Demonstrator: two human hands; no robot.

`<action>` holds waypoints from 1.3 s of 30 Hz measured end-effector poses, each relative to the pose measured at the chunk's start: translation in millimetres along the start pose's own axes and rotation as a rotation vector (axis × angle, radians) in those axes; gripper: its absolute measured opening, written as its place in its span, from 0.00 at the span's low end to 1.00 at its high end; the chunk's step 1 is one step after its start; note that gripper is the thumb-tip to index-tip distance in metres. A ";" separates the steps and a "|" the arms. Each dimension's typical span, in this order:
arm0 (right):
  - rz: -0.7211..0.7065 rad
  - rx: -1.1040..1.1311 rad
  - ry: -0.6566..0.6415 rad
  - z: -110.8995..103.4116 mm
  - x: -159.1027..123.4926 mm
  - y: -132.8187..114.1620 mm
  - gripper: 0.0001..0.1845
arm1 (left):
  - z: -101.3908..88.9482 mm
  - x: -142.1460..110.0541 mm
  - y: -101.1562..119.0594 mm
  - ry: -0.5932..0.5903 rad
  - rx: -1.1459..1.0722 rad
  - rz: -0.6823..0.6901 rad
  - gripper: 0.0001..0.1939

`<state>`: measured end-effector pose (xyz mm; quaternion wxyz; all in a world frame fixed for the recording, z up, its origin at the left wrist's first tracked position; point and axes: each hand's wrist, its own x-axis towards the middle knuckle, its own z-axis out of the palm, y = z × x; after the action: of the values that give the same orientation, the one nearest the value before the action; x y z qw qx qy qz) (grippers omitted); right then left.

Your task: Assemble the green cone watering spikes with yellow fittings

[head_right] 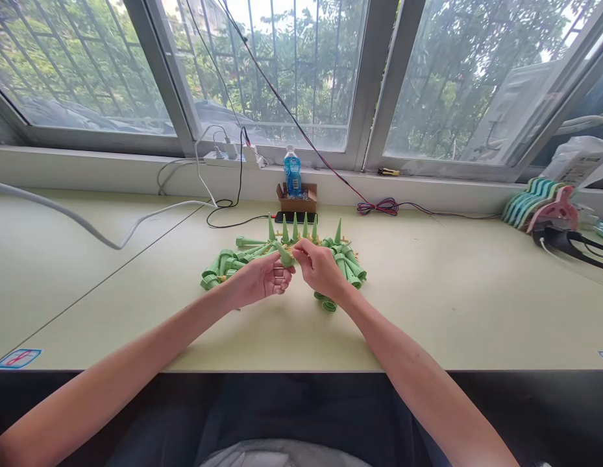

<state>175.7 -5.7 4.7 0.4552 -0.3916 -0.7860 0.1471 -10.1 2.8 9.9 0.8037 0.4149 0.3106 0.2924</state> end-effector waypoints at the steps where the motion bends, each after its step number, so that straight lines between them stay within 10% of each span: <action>1: -0.002 -0.001 -0.001 0.0 0.0 0.3 0.13 | 0.2 -0.2 0.0 0.004 -0.001 0.013 0.20; 10: 0.015 -0.015 -0.023 0.2 -0.1 2.1 0.15 | 4.2 -2.5 -0.4 -0.009 0.251 0.191 0.17; 26: -0.005 -0.060 -0.055 4.4 -0.9 5.5 0.14 | 9.7 -2.9 -11.7 0.350 0.950 0.653 0.20; 39: 0.035 -0.072 0.006 3.2 0.0 1.1 0.16 | 14.6 -3.6 -11.0 0.260 0.807 0.568 0.26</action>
<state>173.5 -4.6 2.3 0.4404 -0.4218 -0.7825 0.1257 0.8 -12.3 8.2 0.4228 0.7205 0.3713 0.4053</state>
